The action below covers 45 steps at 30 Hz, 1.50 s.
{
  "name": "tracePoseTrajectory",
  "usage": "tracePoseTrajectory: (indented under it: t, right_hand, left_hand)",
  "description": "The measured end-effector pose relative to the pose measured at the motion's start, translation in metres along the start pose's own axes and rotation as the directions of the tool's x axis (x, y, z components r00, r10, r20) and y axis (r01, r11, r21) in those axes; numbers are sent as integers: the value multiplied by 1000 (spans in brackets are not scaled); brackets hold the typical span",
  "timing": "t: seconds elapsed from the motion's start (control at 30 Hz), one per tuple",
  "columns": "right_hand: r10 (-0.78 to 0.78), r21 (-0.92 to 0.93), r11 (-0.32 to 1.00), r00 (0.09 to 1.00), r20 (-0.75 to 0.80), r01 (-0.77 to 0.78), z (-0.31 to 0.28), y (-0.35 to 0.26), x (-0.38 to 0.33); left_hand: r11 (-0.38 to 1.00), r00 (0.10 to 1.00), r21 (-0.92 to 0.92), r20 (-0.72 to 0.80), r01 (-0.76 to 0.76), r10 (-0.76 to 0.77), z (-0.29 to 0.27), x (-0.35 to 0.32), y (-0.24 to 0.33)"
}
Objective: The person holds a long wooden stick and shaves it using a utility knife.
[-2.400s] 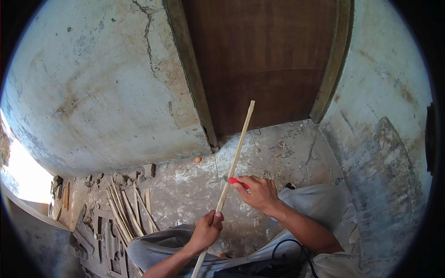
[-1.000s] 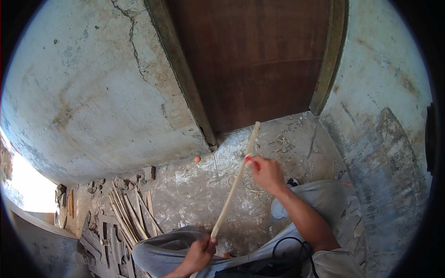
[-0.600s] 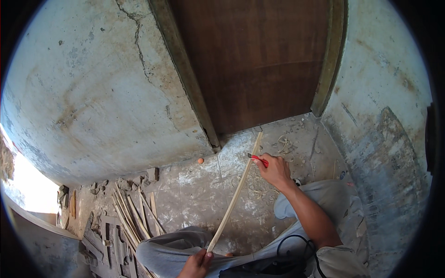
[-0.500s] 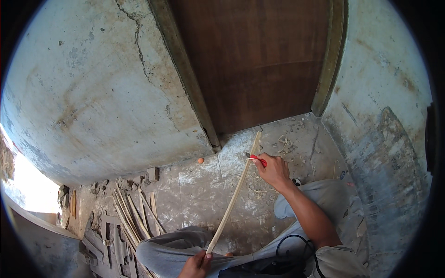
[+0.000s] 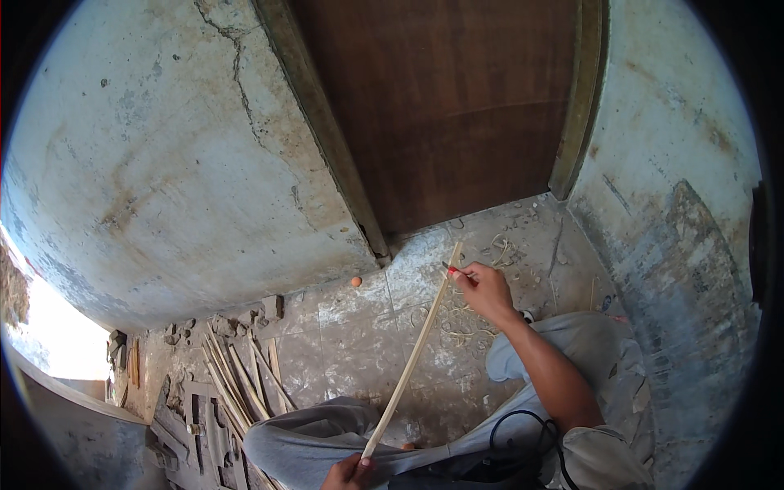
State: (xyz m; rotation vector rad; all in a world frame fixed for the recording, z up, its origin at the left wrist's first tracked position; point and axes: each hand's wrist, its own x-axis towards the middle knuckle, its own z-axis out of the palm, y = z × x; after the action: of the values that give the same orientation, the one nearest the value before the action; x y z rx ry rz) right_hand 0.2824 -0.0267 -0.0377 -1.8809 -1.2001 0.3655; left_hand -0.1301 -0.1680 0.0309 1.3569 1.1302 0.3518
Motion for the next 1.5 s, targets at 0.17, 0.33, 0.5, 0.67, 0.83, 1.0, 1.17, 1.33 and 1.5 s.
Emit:
tracePoseTrajectory:
  t: [0.17, 0.33, 0.5, 0.67, 0.83, 1.0, 1.17, 1.33, 1.5]
  right_hand:
    - [203, 736, 47, 728, 655, -676, -29, -5, 4]
    - [145, 480, 826, 934, 326, -296, -29, -18, -4]
    - [231, 627, 626, 878, 419, -464, -32, -50, -10]
    - [297, 755, 509, 908, 296, -413, -37, -46, 1]
    - [308, 777, 503, 919, 247, -378, -35, -42, 2]
    - [331, 783, 533, 931, 157, -321, -33, -42, 1]
    - [333, 783, 537, 932, 145, -314, -31, -41, 0]
    - [329, 776, 546, 933, 146, -314, -31, -43, -2]
    - [255, 716, 634, 953, 164, -293, -25, -47, -8]
  left_hand:
    - [971, 986, -183, -29, 155, -162, 0, 19, 7]
    - [846, 919, -358, 160, 395, -362, -11, 58, 39]
    - [841, 908, -364, 283, 400, -309, -15, 113, 75]
    - [861, 912, -334, 283, 383, -296, -3, 122, 53]
    - [932, 925, -154, 252, 328, -284, -2, 108, 26]
    - [854, 869, -235, 307, 464, -387, -4, 95, 11]
    - [890, 894, -159, 223, 427, -389, -4, 88, 9]
    - [938, 933, -100, 176, 333, -313, -4, 83, 6]
    - [970, 970, -117, 145, 212, -195, -5, 89, 18]
